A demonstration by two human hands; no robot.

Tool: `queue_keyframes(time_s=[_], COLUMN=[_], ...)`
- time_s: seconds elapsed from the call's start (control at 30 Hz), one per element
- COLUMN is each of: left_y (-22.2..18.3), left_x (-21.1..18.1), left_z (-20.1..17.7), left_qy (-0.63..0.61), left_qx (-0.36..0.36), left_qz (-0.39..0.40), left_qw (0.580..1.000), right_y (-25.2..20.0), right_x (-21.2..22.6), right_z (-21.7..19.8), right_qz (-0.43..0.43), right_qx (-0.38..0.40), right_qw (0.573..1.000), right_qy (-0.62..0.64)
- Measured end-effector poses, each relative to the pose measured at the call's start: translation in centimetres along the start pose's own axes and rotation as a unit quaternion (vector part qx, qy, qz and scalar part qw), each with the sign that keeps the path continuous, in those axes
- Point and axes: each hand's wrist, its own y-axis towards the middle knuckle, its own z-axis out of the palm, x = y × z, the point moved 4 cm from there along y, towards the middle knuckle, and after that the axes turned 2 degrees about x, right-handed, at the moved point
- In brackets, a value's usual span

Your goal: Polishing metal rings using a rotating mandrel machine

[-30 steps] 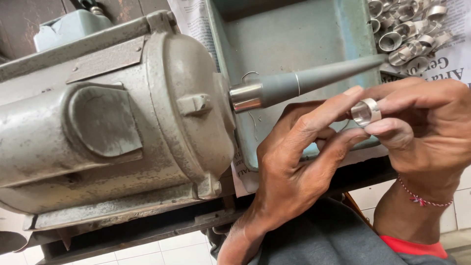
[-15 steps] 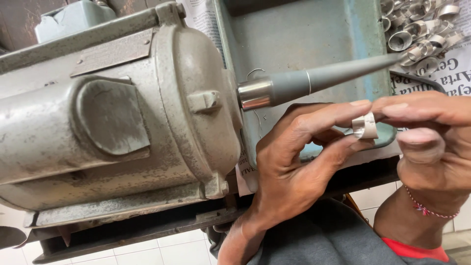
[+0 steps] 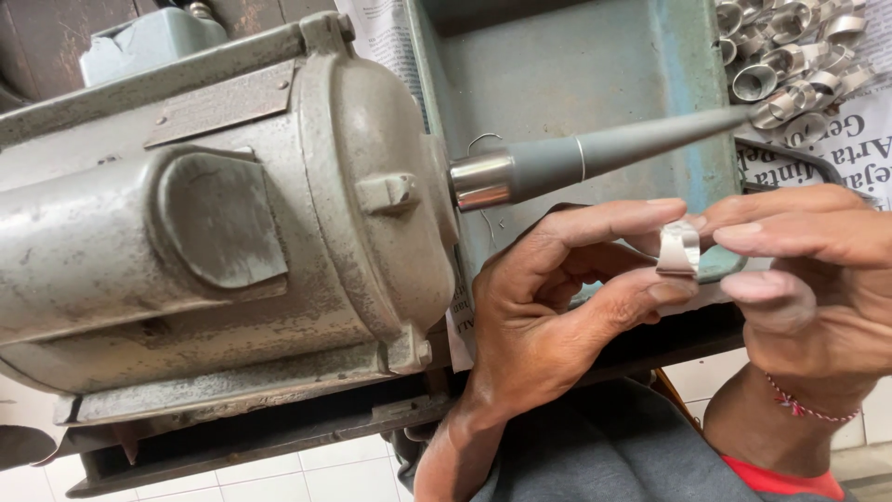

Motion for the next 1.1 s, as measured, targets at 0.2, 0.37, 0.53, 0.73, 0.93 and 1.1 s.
queue_keyframes(time_s=[0.2,0.37,0.53,0.73,0.93,1.1], left_y=[0.2,0.2,0.2,0.2,0.3,0.2], left_x=[-0.2,0.1,-0.3,-0.5,-0.3,-0.1], left_z=[0.9,0.9,0.9,0.7,0.5,0.4], left_qy=[0.135,0.159,0.135,0.093,0.097,0.163], left_qx=[-0.072,-0.064,-0.074,-0.109,-0.135,-0.143], left_qz=[0.085,0.109,0.058,0.068,0.027,0.077], left_qw=[0.985,0.979,0.986,0.987,0.986,0.973], right_y=[1.4,2.6,3.1,2.6,2.3,3.0], right_x=[-0.1,1.4,1.6,1.7,1.5,1.6], right_z=[0.5,1.4,1.6,2.1,2.5,2.8], right_qz=[-0.038,-0.009,-0.020,-0.003,-0.010,-0.019], right_qx=[0.049,0.042,0.041,0.039,0.016,0.045], right_qw=[0.998,0.999,0.999,0.999,1.000,0.999], right_qy=[-0.013,-0.027,-0.028,-0.032,-0.013,-0.008])
